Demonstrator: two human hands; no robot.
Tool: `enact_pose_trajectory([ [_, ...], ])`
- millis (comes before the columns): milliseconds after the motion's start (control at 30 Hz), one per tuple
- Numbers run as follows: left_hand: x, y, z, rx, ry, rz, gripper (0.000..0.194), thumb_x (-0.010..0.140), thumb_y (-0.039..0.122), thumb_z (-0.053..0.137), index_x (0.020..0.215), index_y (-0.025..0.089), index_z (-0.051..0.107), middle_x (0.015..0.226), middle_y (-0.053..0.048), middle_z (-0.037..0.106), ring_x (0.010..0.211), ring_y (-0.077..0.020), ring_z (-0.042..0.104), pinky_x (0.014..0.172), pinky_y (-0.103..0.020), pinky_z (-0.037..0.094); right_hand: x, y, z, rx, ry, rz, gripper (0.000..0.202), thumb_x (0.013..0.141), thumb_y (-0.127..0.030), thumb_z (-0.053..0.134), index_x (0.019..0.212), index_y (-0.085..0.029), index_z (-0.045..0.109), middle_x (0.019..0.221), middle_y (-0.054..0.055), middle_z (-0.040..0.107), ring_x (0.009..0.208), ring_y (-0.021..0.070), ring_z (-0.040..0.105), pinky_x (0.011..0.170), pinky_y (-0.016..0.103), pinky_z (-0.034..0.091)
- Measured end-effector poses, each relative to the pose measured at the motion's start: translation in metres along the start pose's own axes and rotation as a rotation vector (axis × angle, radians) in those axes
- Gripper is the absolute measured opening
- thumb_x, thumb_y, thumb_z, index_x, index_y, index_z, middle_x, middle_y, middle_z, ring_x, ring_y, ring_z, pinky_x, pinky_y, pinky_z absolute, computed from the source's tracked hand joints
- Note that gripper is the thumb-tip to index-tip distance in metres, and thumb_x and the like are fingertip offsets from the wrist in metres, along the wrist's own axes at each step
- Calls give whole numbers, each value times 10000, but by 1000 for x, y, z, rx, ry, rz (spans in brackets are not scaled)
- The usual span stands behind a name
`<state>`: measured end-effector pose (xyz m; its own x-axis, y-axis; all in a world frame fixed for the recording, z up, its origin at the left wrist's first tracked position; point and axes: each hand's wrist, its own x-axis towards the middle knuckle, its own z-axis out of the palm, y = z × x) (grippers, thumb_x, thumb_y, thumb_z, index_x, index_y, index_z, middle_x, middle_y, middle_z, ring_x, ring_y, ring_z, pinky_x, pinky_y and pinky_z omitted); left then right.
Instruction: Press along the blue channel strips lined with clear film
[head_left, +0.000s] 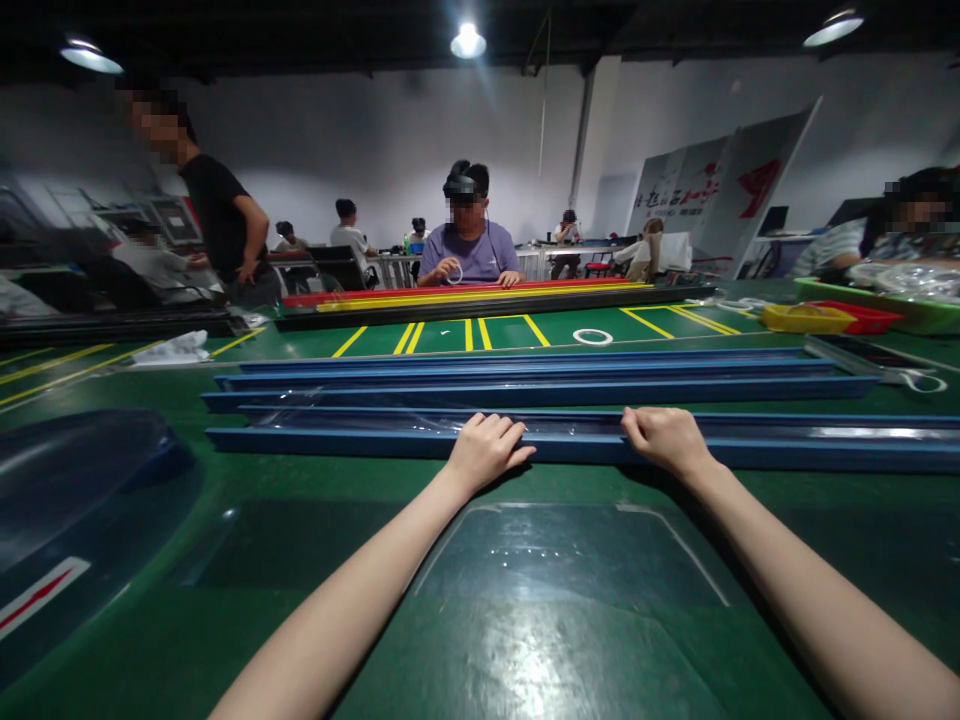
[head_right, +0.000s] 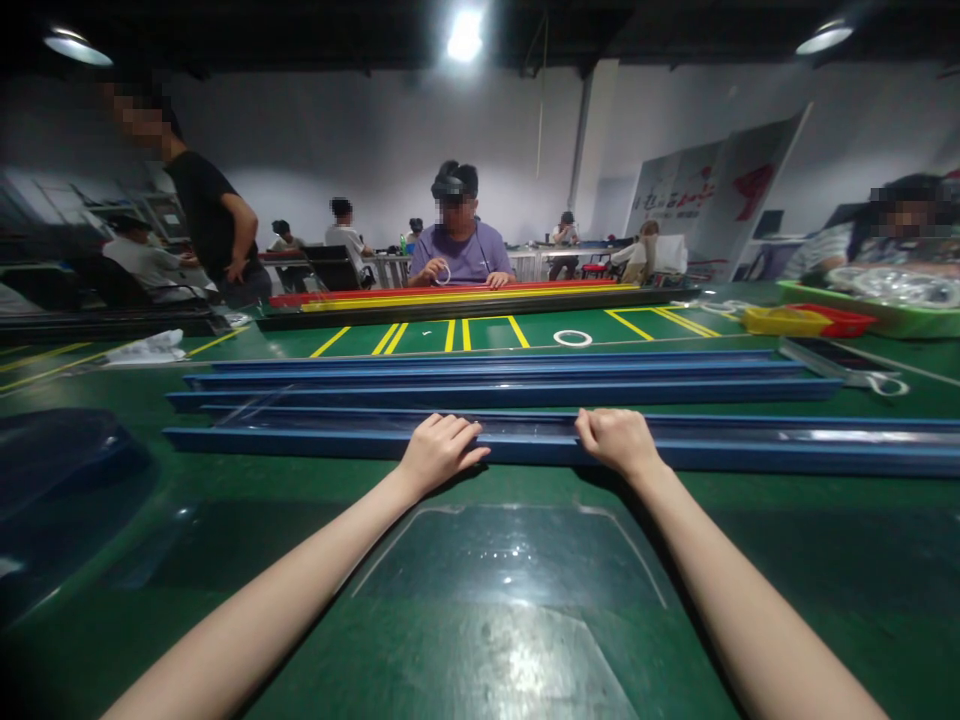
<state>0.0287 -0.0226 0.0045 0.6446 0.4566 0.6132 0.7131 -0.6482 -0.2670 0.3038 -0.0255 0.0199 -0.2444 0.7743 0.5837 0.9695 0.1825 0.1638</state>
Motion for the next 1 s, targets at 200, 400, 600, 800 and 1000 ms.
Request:
enact_pose_trajectory([
  [200, -1, 0, 2, 3, 2, 11, 370, 870, 460, 336, 883, 167, 562, 734, -42, 601, 704, -158, 531, 605, -278, 304, 0, -2, -5, -12, -60, 5, 520, 837, -351, 257, 485, -160, 588, 568, 94, 645, 487, 149, 552, 458, 253, 209],
  [400, -1, 0, 0, -9, -36, -8, 359, 864, 459, 356, 779, 173, 554, 687, -34, 585, 666, -148, 525, 579, -271, 302, 1, -4, -5, -3, -107, -2, 522, 846, -347, 253, 496, -165, 594, 567, 91, 642, 507, 152, 560, 466, 254, 214],
  [600, 0, 1, 1, 11, -43, -10, 355, 864, 451, 363, 724, 174, 533, 654, -27, 587, 637, -146, 525, 562, -266, 300, 1, -5, -6, -16, -129, 15, 524, 852, -346, 253, 504, -167, 601, 573, 91, 647, 524, 157, 571, 465, 255, 217],
  [800, 0, 0, 1, -7, -36, -14, 367, 870, 446, 350, 687, 172, 514, 636, -27, 594, 623, -145, 530, 555, -257, 298, 2, -7, -9, -24, -169, 24, 518, 860, -340, 256, 536, -168, 622, 615, 88, 664, 557, 158, 586, 473, 251, 220],
  [1000, 0, -1, 1, -19, -46, -28, 376, 874, 450, 339, 679, 180, 516, 630, -22, 599, 612, -142, 526, 545, -258, 292, 3, -7, -10, -26, -205, 33, 514, 866, -342, 255, 561, -174, 632, 644, 82, 673, 591, 169, 603, 482, 254, 226],
])
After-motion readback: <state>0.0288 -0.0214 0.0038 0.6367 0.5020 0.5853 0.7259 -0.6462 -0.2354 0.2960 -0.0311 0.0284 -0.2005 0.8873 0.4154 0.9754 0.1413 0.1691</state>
